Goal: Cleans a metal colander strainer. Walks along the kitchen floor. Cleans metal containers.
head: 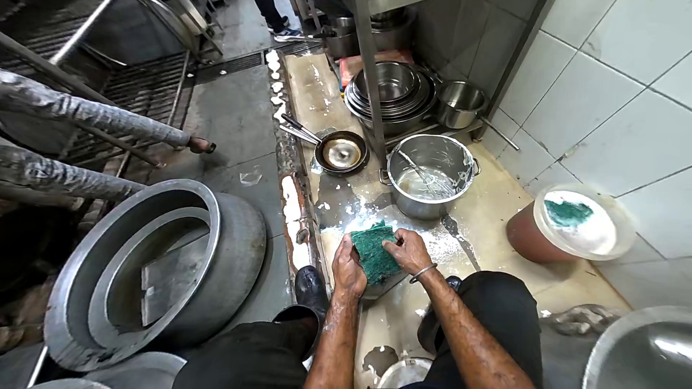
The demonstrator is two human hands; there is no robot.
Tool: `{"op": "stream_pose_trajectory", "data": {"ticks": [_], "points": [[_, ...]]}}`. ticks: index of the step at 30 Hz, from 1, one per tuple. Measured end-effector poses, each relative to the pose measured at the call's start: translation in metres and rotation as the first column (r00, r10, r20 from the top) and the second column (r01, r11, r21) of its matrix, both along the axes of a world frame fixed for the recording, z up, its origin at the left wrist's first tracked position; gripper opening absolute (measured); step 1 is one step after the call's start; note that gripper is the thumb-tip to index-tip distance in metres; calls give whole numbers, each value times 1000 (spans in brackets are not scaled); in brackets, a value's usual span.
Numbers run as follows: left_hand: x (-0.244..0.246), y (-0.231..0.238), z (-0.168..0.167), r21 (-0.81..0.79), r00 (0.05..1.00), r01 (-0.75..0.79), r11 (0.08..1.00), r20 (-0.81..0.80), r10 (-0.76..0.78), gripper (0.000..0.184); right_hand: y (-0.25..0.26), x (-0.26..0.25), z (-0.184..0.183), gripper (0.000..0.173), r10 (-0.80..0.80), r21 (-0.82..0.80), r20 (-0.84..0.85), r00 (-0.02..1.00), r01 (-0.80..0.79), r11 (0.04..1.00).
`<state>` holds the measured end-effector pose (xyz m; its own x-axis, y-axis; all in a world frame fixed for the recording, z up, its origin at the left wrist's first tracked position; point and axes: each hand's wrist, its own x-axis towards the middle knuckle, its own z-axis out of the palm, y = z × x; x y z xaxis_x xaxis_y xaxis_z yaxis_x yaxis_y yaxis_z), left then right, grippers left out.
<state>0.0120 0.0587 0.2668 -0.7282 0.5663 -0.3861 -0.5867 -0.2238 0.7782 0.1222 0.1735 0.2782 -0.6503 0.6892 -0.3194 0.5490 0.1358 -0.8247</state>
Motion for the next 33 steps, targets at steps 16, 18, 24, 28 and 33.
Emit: {"op": "stream_pose_trajectory", "data": {"ticks": [16, 18, 24, 28, 33], "points": [[-9, -3, 1, -27, 986, 94, 995, -136, -97, 18, 0, -6, -23, 30, 67, -379, -391, 918, -226, 897], [-11, -2, -4, -54, 978, 85, 995, -186, -93, 18, 3, -7, -25, 30, 103, -312, -298, 949, -199, 929], [-31, -11, -55, -398, 926, -27, 917, -357, -128, 16, 10, -8, -27, 25, 86, 74, 218, 972, -104, 992], [-38, -32, -117, -655, 933, -20, 756, -283, -220, 28, 16, -7, -31, 24, -79, 97, 278, 957, 54, 994], [-19, -37, -162, -723, 832, 202, 661, -230, -505, 44, 17, -11, -33, 22, -133, 117, 295, 946, 103, 988]]}}
